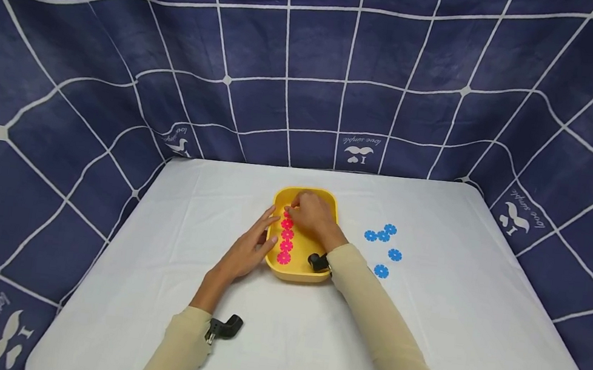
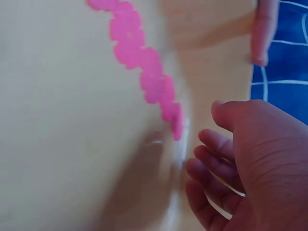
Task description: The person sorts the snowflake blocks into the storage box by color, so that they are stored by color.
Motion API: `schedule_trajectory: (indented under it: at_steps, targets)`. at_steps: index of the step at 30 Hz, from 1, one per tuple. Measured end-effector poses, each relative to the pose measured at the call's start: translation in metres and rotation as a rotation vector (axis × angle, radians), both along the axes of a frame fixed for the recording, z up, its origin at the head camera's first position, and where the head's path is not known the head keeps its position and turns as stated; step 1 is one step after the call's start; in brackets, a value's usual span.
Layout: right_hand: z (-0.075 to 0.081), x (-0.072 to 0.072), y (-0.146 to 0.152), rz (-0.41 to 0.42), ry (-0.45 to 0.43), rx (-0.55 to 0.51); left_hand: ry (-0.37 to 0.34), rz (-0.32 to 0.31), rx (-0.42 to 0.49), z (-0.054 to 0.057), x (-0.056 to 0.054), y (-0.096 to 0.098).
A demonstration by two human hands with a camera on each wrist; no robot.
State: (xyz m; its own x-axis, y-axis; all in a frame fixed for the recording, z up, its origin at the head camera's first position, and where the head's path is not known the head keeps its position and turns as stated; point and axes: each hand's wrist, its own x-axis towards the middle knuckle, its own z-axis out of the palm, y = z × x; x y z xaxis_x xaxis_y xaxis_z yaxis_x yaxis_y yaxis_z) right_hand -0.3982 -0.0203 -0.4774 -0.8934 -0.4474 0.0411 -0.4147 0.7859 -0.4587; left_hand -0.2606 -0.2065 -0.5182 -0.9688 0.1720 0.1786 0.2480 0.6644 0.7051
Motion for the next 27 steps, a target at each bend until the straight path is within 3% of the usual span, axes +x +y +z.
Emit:
schedule_trajectory:
  at_steps: [14, 27]
  targets:
    - [0.02, 0.001, 0.014, 0.005, 0.079, -0.054, -0.003, 0.001, 0.004, -0.001, 0.0, 0.002]
    - [0.031, 0.011, 0.032, -0.064, 0.084, -0.255, -0.007, 0.013, -0.018, -0.003, 0.003, 0.006]
